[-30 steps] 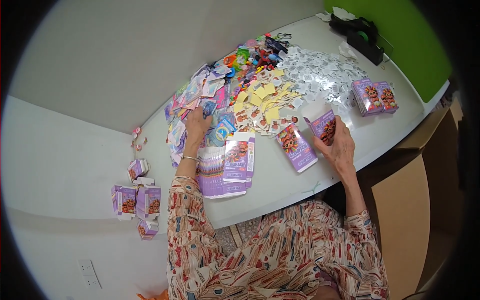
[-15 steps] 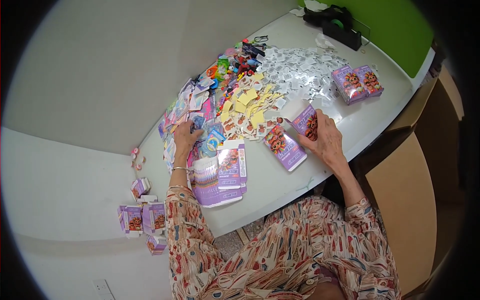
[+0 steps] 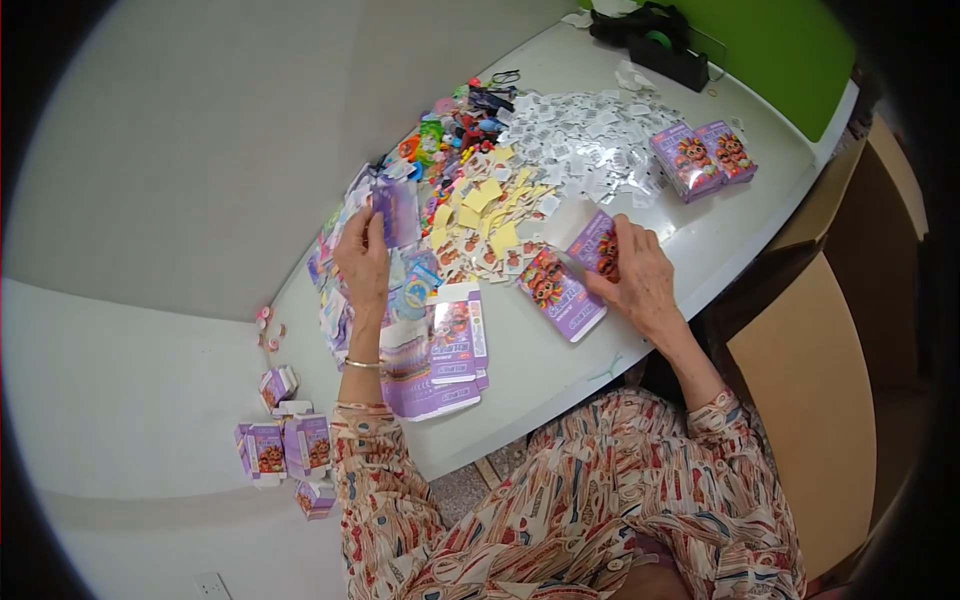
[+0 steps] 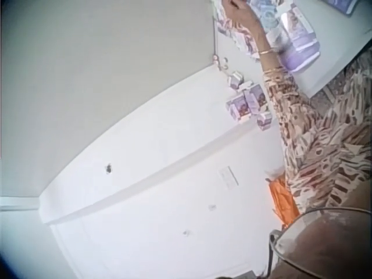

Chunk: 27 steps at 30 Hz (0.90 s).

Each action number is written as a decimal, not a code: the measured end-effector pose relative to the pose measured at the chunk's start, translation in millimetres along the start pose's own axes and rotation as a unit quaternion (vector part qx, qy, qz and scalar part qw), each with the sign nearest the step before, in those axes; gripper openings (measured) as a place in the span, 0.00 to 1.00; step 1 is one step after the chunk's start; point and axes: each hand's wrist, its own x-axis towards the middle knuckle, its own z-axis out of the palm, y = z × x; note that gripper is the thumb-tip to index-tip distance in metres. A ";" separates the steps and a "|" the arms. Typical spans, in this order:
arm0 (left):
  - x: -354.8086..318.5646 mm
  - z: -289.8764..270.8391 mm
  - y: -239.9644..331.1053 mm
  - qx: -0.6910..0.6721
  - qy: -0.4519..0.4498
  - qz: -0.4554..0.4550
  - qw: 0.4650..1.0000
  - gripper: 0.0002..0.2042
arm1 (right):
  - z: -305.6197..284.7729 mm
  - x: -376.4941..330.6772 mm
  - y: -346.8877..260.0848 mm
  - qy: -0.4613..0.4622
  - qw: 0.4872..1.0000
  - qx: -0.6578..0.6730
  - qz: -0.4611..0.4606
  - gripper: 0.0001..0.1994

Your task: Sorting and stacking small purple and pink packaged products on a table.

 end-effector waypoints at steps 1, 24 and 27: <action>6.3 9.3 27.1 -0.185 -0.046 -0.082 0.978 0.05 | 0.3 -1.5 2.6 0.008 1.000 -0.004 -0.008 0.39; -50.8 70.7 152.6 -0.257 -0.098 -0.036 0.961 0.07 | 0.0 -2.2 -10.6 0.005 1.000 0.029 0.002 0.31; -48.6 68.8 153.4 -0.110 -0.177 0.121 0.971 0.06 | -5.0 -3.6 -9.6 0.011 1.000 0.024 -0.012 0.31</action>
